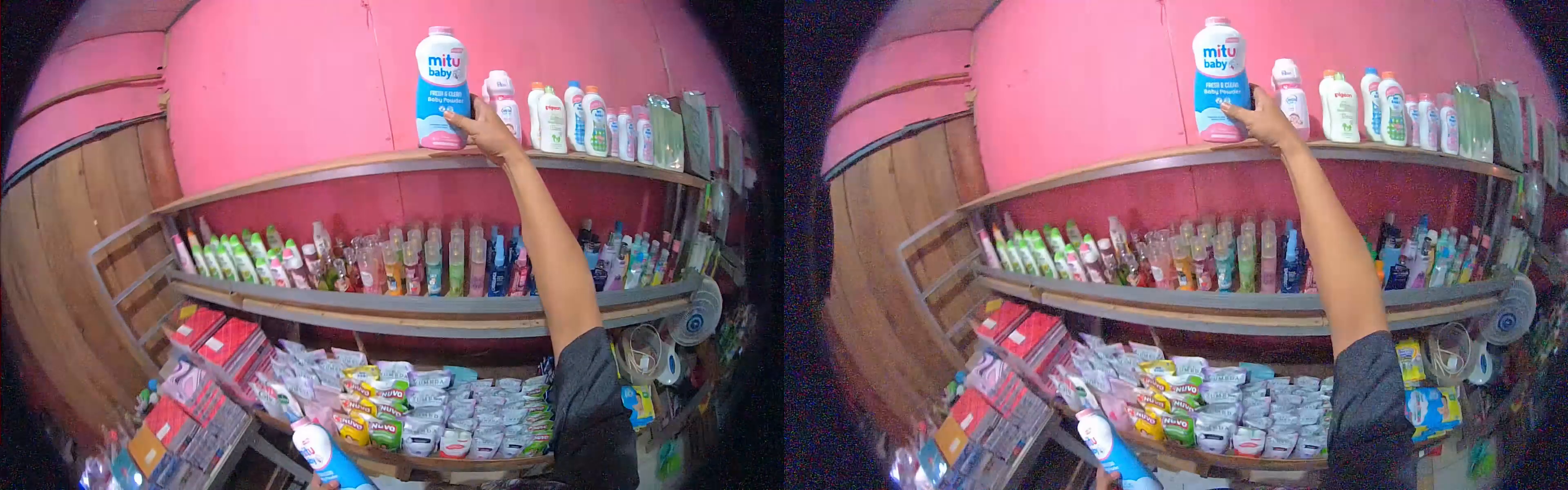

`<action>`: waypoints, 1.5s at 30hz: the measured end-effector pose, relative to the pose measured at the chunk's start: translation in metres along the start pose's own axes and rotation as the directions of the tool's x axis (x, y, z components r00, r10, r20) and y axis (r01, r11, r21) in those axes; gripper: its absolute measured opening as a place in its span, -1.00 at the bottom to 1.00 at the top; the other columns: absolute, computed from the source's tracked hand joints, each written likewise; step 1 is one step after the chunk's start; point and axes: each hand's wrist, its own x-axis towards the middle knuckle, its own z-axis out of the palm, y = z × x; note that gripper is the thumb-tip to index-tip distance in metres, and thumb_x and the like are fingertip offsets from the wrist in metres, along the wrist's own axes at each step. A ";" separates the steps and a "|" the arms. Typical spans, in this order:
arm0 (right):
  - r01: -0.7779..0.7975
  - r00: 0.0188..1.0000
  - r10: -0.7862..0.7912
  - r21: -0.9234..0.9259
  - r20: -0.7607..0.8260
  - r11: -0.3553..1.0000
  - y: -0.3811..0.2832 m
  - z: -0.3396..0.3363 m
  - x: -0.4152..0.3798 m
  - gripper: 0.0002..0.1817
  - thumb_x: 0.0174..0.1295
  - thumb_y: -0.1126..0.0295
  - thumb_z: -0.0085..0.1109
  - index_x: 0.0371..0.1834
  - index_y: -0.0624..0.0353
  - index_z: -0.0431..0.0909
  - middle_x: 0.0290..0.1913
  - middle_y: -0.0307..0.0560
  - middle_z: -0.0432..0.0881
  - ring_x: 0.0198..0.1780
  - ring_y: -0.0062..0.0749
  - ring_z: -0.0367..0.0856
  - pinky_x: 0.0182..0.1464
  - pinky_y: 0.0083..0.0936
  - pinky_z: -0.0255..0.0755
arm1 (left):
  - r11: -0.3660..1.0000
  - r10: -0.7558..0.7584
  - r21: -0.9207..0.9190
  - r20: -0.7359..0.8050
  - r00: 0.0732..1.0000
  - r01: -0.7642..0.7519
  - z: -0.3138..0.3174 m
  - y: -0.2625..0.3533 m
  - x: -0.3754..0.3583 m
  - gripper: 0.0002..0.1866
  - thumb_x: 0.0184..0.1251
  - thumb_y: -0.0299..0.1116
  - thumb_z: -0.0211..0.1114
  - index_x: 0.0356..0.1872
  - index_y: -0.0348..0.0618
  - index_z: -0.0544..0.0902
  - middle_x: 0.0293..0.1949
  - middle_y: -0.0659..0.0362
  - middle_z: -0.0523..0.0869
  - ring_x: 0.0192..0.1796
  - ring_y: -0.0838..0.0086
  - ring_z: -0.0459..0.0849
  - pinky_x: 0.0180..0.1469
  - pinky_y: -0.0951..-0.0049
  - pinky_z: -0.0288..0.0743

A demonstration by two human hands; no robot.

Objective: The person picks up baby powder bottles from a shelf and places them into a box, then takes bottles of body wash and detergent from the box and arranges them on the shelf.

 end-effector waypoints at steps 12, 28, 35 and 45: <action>-0.146 0.982 0.160 -0.133 0.098 0.980 0.029 -0.006 0.036 -0.38 0.22 0.21 0.37 0.23 0.37 0.40 0.12 0.09 0.61 0.18 -0.28 0.56 0.23 -0.39 0.43 | 0.995 -0.092 -0.029 0.214 0.972 0.100 -0.021 0.023 0.102 -0.47 0.17 -0.43 0.24 0.21 -0.28 0.45 0.05 0.14 0.57 0.12 0.33 0.51 0.22 0.29 0.34; -0.170 0.975 0.190 -0.167 0.115 0.971 0.050 -0.015 0.040 -0.39 0.24 0.17 0.34 0.24 0.34 0.42 0.14 0.11 0.61 0.18 -0.22 0.57 0.21 -0.27 0.44 | 0.997 -0.075 -0.011 0.275 0.959 0.082 0.036 0.012 0.095 -0.48 0.06 -0.51 0.31 0.14 -0.25 0.50 -0.15 0.23 0.63 -0.04 0.48 0.57 0.04 0.47 0.43; -0.118 0.990 0.138 -0.538 -0.003 0.835 0.020 -0.002 0.022 -0.41 0.08 0.11 0.41 0.06 0.34 0.57 0.00 0.19 0.68 0.04 -0.18 0.67 0.08 -0.32 0.51 | 0.996 0.064 0.029 0.396 0.916 -0.083 0.060 0.039 0.108 -0.48 0.09 -0.52 0.24 0.17 -0.26 0.46 -0.20 0.27 0.59 -0.16 0.58 0.53 -0.07 0.59 0.41; -0.125 0.992 0.120 -0.529 -0.044 0.839 0.039 -0.002 0.022 -0.33 -0.01 0.09 0.45 0.08 0.35 0.54 0.02 0.22 0.66 0.09 -0.03 0.65 0.17 -0.30 0.47 | 0.931 0.318 0.012 0.467 0.826 -0.365 0.142 0.098 0.112 -0.29 -0.02 -0.42 0.30 0.26 -0.37 0.34 0.01 0.03 0.61 0.03 0.30 0.62 0.14 0.32 0.48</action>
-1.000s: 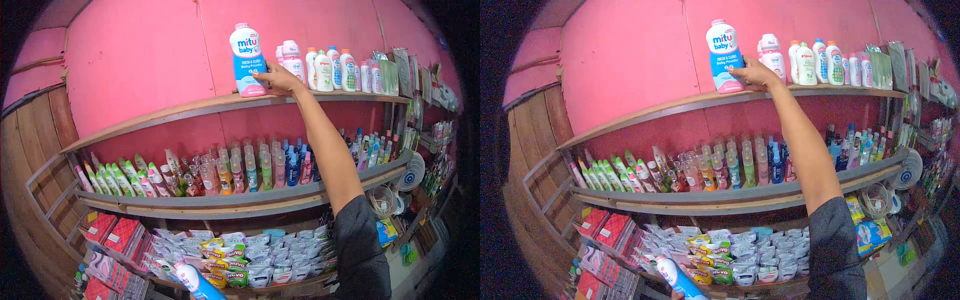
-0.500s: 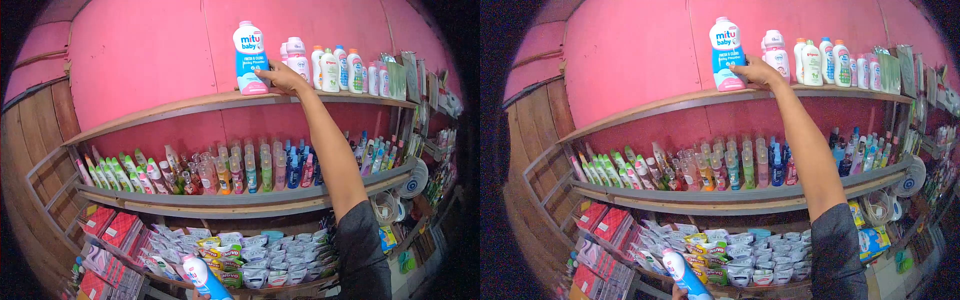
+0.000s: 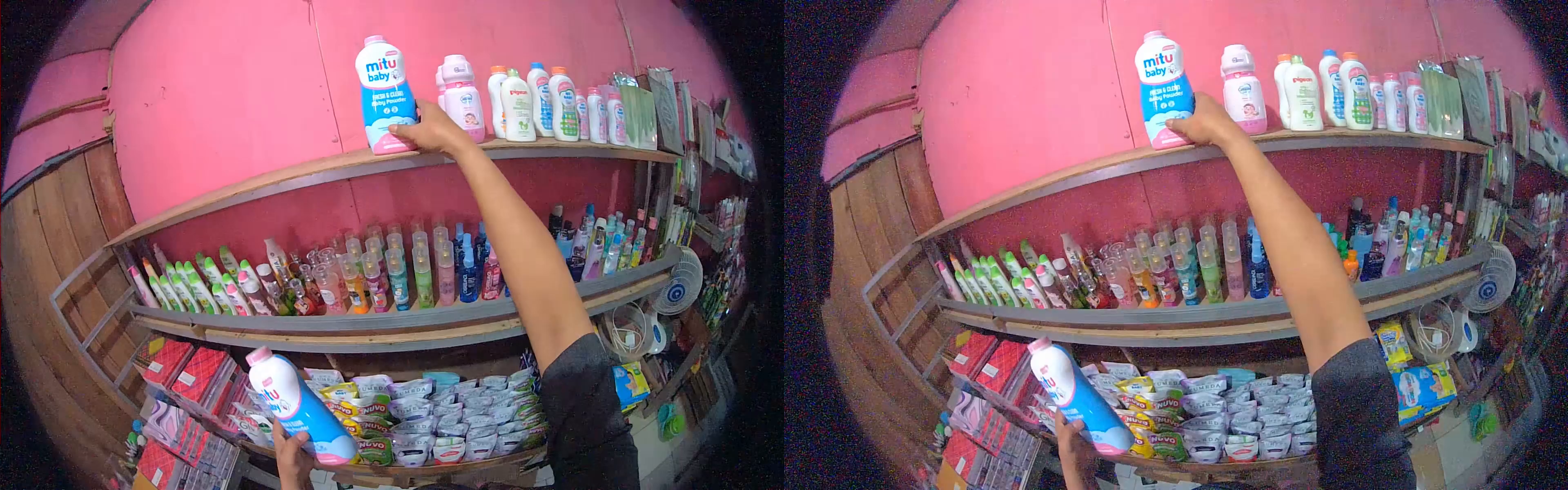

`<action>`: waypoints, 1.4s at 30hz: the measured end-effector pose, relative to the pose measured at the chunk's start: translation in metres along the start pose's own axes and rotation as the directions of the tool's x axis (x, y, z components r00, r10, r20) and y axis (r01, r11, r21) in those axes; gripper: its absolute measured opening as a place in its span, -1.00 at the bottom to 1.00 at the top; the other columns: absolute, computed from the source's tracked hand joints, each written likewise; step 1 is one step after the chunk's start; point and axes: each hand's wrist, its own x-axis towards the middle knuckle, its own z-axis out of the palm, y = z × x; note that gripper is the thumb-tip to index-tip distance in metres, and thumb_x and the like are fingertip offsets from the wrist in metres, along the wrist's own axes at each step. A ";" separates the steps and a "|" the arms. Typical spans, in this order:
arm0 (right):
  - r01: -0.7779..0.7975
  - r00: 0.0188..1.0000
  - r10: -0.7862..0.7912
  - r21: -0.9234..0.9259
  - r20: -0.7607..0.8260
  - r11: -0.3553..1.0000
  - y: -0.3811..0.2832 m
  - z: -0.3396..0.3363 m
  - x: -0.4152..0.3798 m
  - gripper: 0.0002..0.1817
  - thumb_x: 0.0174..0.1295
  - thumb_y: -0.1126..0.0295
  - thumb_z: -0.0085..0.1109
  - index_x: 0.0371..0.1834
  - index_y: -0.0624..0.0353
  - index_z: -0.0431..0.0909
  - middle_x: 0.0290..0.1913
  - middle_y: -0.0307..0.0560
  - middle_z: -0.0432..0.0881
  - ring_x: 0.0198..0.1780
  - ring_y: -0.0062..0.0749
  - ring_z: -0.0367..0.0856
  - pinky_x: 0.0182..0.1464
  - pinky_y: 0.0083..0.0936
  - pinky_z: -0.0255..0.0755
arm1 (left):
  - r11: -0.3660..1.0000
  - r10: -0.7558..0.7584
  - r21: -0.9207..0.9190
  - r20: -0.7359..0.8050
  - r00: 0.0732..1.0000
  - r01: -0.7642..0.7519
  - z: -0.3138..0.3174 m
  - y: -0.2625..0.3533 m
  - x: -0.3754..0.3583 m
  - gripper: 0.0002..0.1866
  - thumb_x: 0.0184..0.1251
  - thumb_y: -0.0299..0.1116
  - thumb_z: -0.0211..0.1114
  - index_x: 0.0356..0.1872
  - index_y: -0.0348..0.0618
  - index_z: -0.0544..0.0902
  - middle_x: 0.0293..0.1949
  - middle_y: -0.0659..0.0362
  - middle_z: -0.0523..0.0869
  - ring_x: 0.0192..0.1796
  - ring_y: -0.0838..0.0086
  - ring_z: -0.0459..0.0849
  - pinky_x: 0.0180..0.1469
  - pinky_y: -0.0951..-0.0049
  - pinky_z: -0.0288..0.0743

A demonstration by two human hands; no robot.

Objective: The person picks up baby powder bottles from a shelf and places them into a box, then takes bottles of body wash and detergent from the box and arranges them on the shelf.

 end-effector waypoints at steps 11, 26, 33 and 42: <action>-0.114 0.986 0.117 -0.030 0.114 0.993 -0.007 -0.013 -0.006 -0.36 0.08 0.14 0.42 0.13 0.36 0.50 0.01 0.20 0.65 0.02 -0.09 0.64 0.08 -0.31 0.50 | 0.986 0.134 0.081 0.141 0.981 -0.146 0.051 0.056 0.069 -0.29 0.04 -0.44 0.34 0.30 -0.35 0.33 0.04 0.05 0.61 0.06 0.34 0.61 0.18 0.33 0.45; -0.024 0.886 -0.231 0.537 0.403 0.843 -0.093 0.026 -0.166 -0.38 0.31 0.04 0.25 0.15 0.41 0.43 0.03 0.05 0.60 0.02 -0.40 0.57 0.11 -0.36 0.49 | 0.827 0.480 0.073 0.423 0.768 -0.557 0.214 0.136 0.157 -0.48 0.34 -0.32 0.37 0.21 -0.30 0.38 -0.02 0.10 0.64 0.01 0.50 0.61 0.09 0.43 0.51; 0.093 0.969 -0.233 0.759 0.079 0.644 -0.091 0.040 -0.158 -0.51 0.31 0.31 0.30 0.17 0.39 0.41 0.03 0.00 0.60 0.03 -0.48 0.56 0.06 -0.46 0.51 | 0.789 0.378 0.197 0.591 0.712 -0.582 0.240 0.160 0.173 -0.42 0.30 -0.35 0.39 0.25 -0.34 0.35 0.02 0.07 0.64 0.05 0.50 0.60 0.14 0.44 0.47; 0.254 0.961 -0.195 0.340 -0.198 0.905 -0.098 0.028 -0.141 -0.53 0.24 0.28 0.32 0.09 0.37 0.48 0.07 0.14 0.60 0.04 -0.18 0.62 0.06 -0.32 0.50 | 0.698 0.383 0.301 0.609 0.694 -0.650 0.242 0.195 0.221 -0.40 0.24 -0.35 0.45 0.22 -0.38 0.40 0.05 0.00 0.64 0.11 0.39 0.60 0.19 0.35 0.47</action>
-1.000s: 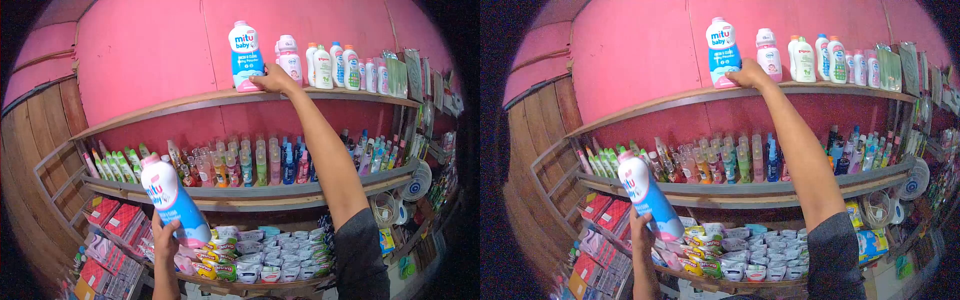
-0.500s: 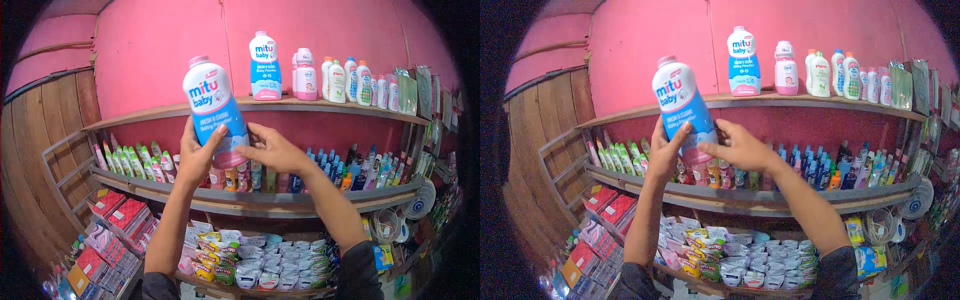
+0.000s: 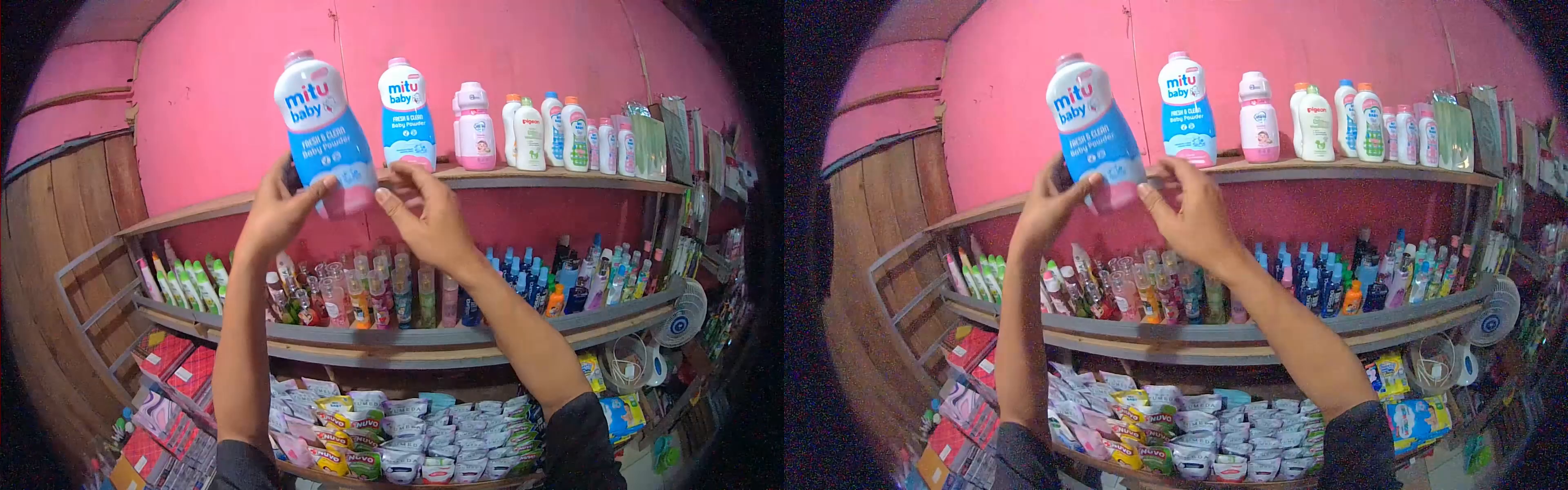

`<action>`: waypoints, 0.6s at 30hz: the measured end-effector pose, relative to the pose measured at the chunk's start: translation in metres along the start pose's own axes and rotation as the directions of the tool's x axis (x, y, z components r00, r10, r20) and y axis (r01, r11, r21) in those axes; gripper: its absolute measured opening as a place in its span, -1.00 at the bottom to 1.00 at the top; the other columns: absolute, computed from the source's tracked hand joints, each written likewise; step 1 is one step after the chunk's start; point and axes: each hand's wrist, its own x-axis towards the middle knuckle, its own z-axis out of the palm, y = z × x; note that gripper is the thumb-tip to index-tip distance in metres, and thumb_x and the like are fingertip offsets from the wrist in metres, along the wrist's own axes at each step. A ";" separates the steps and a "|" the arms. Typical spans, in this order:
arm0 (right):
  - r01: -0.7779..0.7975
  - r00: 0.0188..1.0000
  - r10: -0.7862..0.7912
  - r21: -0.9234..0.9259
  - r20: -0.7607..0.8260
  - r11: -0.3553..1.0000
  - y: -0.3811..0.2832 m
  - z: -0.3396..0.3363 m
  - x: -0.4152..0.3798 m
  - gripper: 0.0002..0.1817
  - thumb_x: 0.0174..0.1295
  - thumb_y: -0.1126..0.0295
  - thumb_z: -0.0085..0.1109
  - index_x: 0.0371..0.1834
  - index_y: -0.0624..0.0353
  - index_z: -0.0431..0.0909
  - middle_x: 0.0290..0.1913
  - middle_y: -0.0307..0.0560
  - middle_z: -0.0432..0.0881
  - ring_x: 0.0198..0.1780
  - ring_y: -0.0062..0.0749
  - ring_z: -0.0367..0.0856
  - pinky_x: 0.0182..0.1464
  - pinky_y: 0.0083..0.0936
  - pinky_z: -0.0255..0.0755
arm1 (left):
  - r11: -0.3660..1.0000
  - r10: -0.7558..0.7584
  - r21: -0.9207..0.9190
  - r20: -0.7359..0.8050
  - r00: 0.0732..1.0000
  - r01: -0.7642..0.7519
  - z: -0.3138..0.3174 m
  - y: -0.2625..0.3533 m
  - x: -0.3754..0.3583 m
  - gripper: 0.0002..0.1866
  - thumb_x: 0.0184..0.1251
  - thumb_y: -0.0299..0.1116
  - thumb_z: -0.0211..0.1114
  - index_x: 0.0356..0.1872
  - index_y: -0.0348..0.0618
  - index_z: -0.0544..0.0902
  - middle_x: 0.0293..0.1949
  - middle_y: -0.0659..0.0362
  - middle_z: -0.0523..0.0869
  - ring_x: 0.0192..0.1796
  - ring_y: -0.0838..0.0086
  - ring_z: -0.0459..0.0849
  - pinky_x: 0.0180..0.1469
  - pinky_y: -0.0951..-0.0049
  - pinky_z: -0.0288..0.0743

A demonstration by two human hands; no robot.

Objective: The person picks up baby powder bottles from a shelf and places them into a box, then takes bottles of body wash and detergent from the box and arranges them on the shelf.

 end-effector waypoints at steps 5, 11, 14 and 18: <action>0.195 0.961 -0.268 -0.523 -0.067 0.829 0.029 -0.013 0.010 -0.59 0.12 0.35 0.30 0.00 0.33 0.51 -0.02 0.20 0.52 0.08 0.10 0.47 0.18 -0.12 0.32 | 0.996 0.054 0.071 -0.042 0.998 -0.050 -0.023 -0.044 0.087 -0.40 0.19 -0.32 0.48 0.17 -0.37 0.43 0.03 -0.04 0.65 0.07 0.33 0.63 0.15 0.31 0.51; 0.191 0.963 -0.268 -0.751 0.019 0.633 0.044 -0.014 0.011 -0.59 0.11 0.32 0.32 -0.01 0.30 0.53 -0.01 0.14 0.51 0.09 0.04 0.45 0.20 -0.12 0.27 | 0.993 -0.090 0.088 0.060 0.994 0.085 -0.013 -0.098 0.171 -0.43 0.14 -0.41 0.48 0.14 -0.36 0.46 -0.01 -0.05 0.66 -0.05 0.31 0.68 -0.06 0.31 0.63; 0.203 0.960 -0.279 -0.770 0.034 0.605 0.041 -0.011 0.015 -0.58 0.10 0.30 0.33 -0.01 0.31 0.53 -0.04 0.14 0.52 0.06 0.02 0.46 0.19 -0.13 0.27 | 0.989 -0.145 0.050 0.115 0.983 0.140 0.001 -0.111 0.194 -0.43 0.12 -0.43 0.49 0.14 -0.36 0.46 -0.03 -0.04 0.67 -0.13 0.33 0.71 -0.20 0.34 0.67; 0.180 0.968 -0.248 -0.802 0.042 0.570 0.042 -0.007 0.018 -0.58 0.10 0.28 0.35 -0.04 0.29 0.54 -0.06 0.16 0.52 0.05 0.03 0.47 0.18 -0.13 0.27 | 0.984 -0.170 0.083 0.149 0.974 0.159 0.019 -0.123 0.211 -0.40 0.10 -0.43 0.51 0.16 -0.37 0.46 -0.09 -0.01 0.70 -0.19 0.34 0.72 -0.27 0.34 0.69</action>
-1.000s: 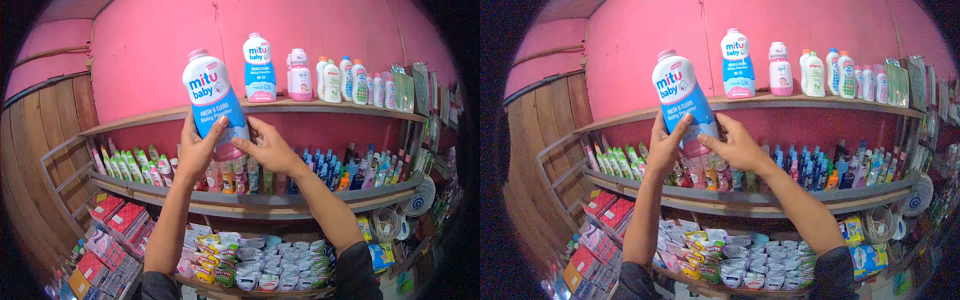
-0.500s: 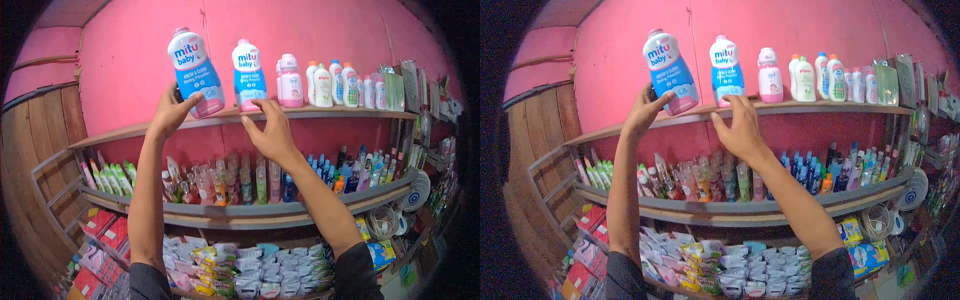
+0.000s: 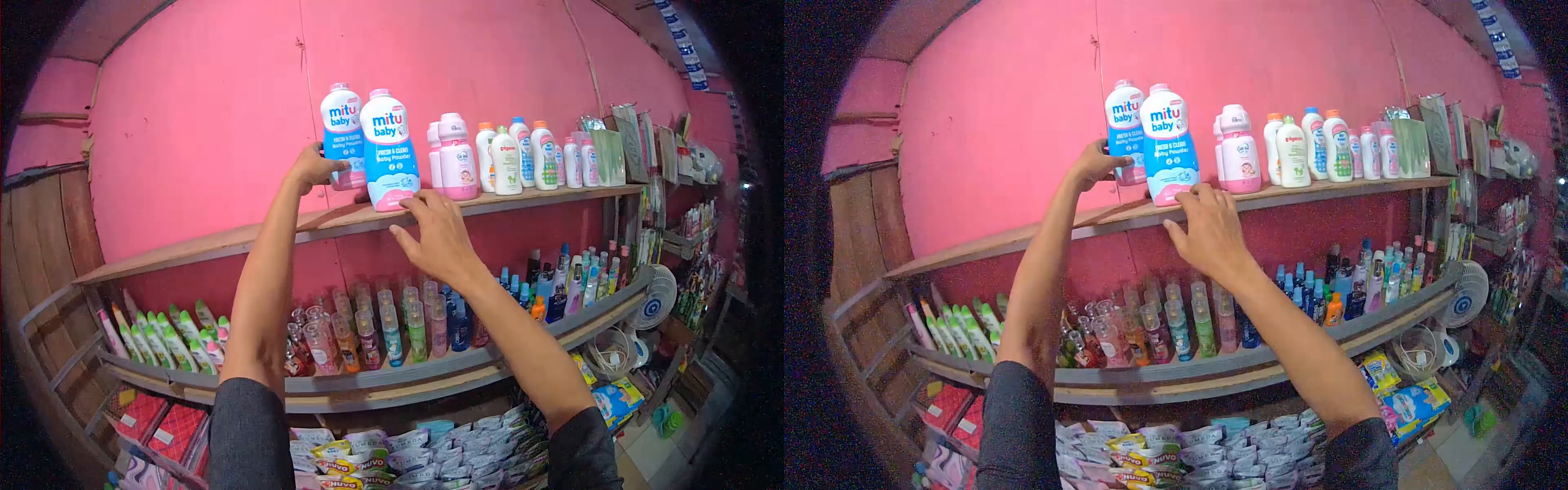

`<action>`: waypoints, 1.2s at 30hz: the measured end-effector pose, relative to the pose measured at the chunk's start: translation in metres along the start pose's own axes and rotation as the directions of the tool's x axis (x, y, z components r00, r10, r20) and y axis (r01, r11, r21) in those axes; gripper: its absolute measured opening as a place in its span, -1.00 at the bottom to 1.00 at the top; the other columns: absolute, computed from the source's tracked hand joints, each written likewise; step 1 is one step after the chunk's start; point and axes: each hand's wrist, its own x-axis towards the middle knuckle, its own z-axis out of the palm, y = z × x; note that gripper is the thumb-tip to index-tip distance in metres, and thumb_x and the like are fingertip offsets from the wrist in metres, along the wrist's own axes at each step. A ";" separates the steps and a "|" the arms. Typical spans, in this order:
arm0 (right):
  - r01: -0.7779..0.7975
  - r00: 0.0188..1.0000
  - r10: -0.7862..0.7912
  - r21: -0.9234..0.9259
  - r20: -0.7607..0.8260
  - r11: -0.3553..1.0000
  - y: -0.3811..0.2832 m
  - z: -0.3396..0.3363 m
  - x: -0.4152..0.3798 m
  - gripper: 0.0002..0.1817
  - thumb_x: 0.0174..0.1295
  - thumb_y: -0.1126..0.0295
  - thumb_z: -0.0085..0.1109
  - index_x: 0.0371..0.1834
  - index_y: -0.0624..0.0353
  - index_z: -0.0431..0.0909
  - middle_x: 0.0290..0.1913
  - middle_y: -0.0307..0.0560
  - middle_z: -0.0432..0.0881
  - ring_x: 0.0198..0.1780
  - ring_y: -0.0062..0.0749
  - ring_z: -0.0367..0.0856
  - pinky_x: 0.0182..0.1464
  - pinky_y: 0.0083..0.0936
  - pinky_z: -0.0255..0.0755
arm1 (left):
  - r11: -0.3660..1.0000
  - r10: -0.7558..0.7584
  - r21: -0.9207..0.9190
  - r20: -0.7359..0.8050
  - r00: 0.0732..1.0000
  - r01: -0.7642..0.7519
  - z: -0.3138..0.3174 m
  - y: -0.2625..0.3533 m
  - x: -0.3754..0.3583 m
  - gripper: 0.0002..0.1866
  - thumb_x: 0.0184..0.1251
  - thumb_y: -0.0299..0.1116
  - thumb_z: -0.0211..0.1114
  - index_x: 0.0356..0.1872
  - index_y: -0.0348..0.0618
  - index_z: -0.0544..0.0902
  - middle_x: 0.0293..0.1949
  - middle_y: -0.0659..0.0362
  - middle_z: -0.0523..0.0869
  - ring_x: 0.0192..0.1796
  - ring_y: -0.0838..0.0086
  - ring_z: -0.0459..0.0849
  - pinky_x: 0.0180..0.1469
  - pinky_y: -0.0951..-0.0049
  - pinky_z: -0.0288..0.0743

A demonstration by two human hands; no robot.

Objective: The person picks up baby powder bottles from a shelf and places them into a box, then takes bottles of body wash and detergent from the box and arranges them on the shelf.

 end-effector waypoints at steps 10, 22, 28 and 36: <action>0.007 1.000 -0.007 -0.031 0.018 0.999 -0.003 0.006 -0.004 -0.60 0.08 0.25 0.36 -0.10 0.28 0.53 -0.05 0.16 0.53 0.06 0.05 0.47 0.20 -0.09 0.27 | 0.994 -0.100 0.074 0.213 0.972 0.086 0.030 -0.017 0.025 -0.40 0.05 -0.44 0.54 0.12 -0.38 0.49 -0.12 -0.04 0.72 -0.18 0.30 0.76 -0.20 0.27 0.73; 0.028 0.999 -0.026 -0.083 0.026 0.996 -0.005 0.007 -0.005 -0.59 0.09 0.25 0.34 -0.09 0.29 0.51 -0.08 0.10 0.56 0.07 0.02 0.47 0.23 -0.10 0.23 | 0.994 -0.075 -0.051 0.277 0.958 0.092 0.058 -0.030 0.038 -0.39 0.19 -0.52 0.39 0.25 -0.43 0.34 -0.11 -0.10 0.66 -0.18 0.25 0.76 -0.22 0.32 0.74; 0.035 0.999 -0.032 -0.091 0.031 0.995 -0.004 0.006 -0.007 -0.56 0.09 0.26 0.34 -0.03 0.30 0.50 -0.05 0.12 0.55 0.09 0.03 0.45 0.23 -0.10 0.24 | 0.983 -0.147 -0.055 0.329 0.933 0.174 0.055 -0.028 0.038 -0.41 0.23 -0.61 0.31 0.30 -0.36 0.34 -0.10 -0.13 0.65 -0.16 0.19 0.76 -0.16 0.26 0.76; 0.051 0.999 -0.050 -0.089 0.008 0.995 -0.004 0.004 -0.010 -0.57 0.05 0.29 0.37 -0.09 0.31 0.51 -0.07 0.10 0.53 0.10 0.02 0.45 0.25 -0.11 0.23 | 0.985 -0.150 -0.025 0.335 0.930 0.168 0.059 -0.034 0.049 -0.50 0.33 -0.55 0.25 0.27 -0.41 0.37 0.07 -0.15 0.61 -0.06 0.06 0.75 -0.09 0.20 0.75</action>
